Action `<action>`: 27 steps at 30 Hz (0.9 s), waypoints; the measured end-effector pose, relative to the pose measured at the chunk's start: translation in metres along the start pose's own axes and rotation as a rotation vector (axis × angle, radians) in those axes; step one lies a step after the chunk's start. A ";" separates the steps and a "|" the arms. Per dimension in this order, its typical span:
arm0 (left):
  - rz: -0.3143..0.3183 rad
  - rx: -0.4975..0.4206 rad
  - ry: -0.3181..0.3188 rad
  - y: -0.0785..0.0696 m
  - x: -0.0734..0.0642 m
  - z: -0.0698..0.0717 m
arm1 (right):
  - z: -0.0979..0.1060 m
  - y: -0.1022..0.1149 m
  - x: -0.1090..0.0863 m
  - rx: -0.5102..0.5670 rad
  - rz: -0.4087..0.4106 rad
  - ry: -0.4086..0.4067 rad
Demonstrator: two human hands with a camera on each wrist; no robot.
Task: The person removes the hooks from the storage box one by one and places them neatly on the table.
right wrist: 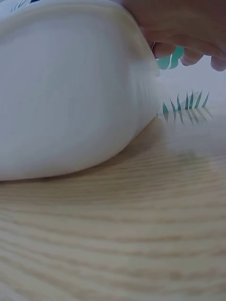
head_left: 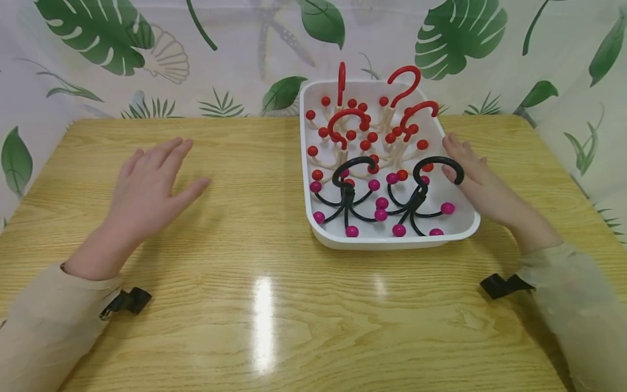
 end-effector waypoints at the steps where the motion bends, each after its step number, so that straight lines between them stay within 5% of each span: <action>1: -0.003 -0.007 0.003 -0.003 0.001 0.000 | 0.000 -0.001 0.000 -0.005 -0.002 -0.003; 19: -0.139 -0.172 -0.108 -0.077 0.019 0.003 | -0.001 -0.002 0.000 0.015 -0.017 -0.019; 27: -0.202 -0.455 -0.134 -0.116 0.024 0.011 | -0.001 -0.002 0.000 0.030 -0.020 -0.021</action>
Point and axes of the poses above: each hand's wrist, its own x-axis towards the middle knuckle, its own z-axis out of the back of the hand, y = z × x, the point moved 9 cm from there along x, towards the middle knuckle, and after that the axes turned 4 degrees about x, right-handed, at the moved point
